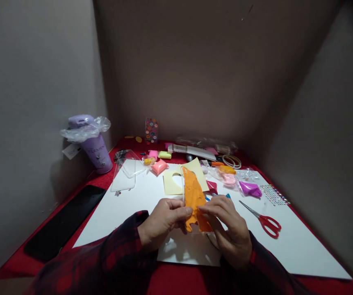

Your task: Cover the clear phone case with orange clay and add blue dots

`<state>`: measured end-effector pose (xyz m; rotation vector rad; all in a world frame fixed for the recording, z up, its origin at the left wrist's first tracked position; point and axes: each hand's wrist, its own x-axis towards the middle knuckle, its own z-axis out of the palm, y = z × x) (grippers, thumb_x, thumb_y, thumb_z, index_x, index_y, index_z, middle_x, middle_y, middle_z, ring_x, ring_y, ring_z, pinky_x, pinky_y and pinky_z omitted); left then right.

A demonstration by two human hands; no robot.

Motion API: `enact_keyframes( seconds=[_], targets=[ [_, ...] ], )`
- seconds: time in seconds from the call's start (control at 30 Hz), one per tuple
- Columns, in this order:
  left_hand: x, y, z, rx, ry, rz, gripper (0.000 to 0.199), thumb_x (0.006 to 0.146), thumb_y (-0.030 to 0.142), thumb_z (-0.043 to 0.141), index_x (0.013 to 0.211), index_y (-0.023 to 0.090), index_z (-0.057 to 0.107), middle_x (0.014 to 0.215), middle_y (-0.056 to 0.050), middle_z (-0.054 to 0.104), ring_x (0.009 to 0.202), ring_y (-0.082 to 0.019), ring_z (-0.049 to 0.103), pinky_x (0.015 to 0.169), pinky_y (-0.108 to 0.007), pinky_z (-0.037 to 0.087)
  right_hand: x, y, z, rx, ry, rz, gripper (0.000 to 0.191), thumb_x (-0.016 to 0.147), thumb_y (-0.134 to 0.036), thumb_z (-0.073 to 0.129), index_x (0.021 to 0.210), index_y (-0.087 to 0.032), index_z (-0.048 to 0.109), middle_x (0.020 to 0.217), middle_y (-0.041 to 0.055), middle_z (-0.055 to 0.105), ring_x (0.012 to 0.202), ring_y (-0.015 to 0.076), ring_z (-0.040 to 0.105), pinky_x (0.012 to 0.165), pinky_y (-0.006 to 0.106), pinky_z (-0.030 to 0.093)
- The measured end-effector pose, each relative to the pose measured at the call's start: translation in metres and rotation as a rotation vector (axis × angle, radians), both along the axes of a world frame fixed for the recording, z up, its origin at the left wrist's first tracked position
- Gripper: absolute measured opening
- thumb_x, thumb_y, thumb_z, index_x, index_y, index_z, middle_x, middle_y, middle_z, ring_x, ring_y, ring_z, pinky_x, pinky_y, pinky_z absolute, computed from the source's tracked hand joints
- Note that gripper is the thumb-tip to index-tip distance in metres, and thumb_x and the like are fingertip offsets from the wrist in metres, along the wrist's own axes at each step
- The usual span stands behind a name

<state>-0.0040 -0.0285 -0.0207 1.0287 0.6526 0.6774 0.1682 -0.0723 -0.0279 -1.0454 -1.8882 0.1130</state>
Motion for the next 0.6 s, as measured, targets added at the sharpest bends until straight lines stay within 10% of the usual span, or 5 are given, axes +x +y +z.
enact_keyframes(
  seconds=[0.6],
  targets=[
    [0.002, -0.002, 0.008, 0.200, 0.163, 0.056, 0.030, 0.072, 0.038, 0.063, 0.063, 0.009, 0.064, 0.061, -0.004, 0.059, 0.057, -0.011, 0.051, 0.058, -0.024, 0.038, -0.011, 0.000, 0.000, 0.119, -0.111, -0.160, 0.009, 0.077, -0.010, 0.059, 0.082, -0.018, 0.061, 0.069, 0.0037, 0.061, 0.072, 0.0202, 0.051, 0.067, 0.037, 0.037]
  ],
)
